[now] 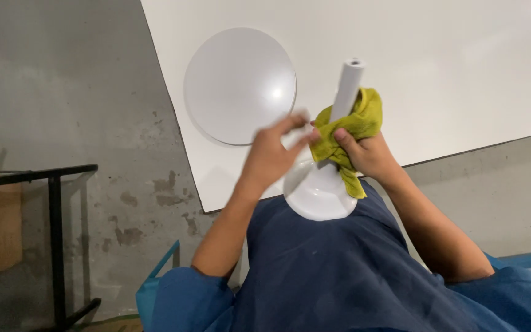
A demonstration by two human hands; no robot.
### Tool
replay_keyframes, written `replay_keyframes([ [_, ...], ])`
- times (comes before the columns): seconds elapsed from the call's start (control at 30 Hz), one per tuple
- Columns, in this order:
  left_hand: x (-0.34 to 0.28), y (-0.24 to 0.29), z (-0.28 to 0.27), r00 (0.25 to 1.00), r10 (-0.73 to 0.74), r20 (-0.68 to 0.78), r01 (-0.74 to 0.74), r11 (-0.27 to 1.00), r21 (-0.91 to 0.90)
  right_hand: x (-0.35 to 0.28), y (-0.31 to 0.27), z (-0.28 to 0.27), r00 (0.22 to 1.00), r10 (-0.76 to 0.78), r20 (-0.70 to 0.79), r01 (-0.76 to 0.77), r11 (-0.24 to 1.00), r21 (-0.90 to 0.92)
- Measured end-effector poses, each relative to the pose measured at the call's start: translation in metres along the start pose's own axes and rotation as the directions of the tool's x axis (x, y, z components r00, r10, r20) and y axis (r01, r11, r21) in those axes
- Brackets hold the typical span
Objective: Cleaning and assembling a two-piece white cake stand.
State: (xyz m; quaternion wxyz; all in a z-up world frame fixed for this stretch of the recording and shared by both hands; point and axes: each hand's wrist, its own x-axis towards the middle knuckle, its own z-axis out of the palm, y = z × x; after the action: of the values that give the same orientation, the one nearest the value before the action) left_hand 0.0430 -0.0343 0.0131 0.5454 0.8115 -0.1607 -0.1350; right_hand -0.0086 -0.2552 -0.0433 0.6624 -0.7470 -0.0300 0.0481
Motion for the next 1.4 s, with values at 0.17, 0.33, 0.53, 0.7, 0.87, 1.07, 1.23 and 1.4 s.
replay_keyframes([
  [0.17, 0.046, 0.037, 0.013, 0.996, 0.078, -0.036, -0.086, 0.936, -0.342, 0.000, 0.012, 0.007, 0.993, -0.109, 0.049, 0.112, 0.992, -0.066],
  [0.33, 0.048, 0.056, 0.010, 0.988, 0.056, 0.143, 0.049, 0.768, -0.638, -0.014, 0.032, -0.027, 0.995, 0.098, 0.032, -0.103, 0.946, 0.307],
  [0.53, 0.035, 0.062, -0.014, 0.948, 0.307, 0.086, -0.165, 0.702, -0.693, -0.042, 0.048, -0.063, 0.933, 0.294, -0.210, -0.064, 0.707, 0.704],
  [0.7, 0.037, 0.041, -0.017, 0.973, 0.214, 0.087, -0.019, 0.449, -0.893, -0.053, 0.090, -0.060, 0.781, 0.484, -0.394, -0.124, 0.739, 0.662],
  [0.87, 0.060, 0.032, -0.014, 0.981, 0.196, 0.007, -0.080, 0.431, -0.899, -0.063, 0.093, -0.051, 0.736, 0.522, -0.431, -0.132, 0.736, 0.664],
  [1.07, 0.079, 0.000, 0.046, 0.962, 0.267, -0.062, -0.253, 0.777, -0.576, -0.065, 0.089, -0.064, 0.671, 0.514, -0.534, -0.143, 0.797, 0.587],
  [1.23, 0.063, -0.021, 0.080, 0.934, 0.356, 0.016, -0.321, 0.860, -0.396, -0.073, 0.082, -0.062, 0.730, 0.384, -0.565, -0.222, 0.915, 0.336],
  [1.4, 0.055, -0.031, 0.082, 0.937, 0.323, 0.134, -0.217, 0.837, -0.502, -0.084, 0.098, -0.052, 0.835, 0.113, -0.538, -0.145, 0.989, -0.018],
])
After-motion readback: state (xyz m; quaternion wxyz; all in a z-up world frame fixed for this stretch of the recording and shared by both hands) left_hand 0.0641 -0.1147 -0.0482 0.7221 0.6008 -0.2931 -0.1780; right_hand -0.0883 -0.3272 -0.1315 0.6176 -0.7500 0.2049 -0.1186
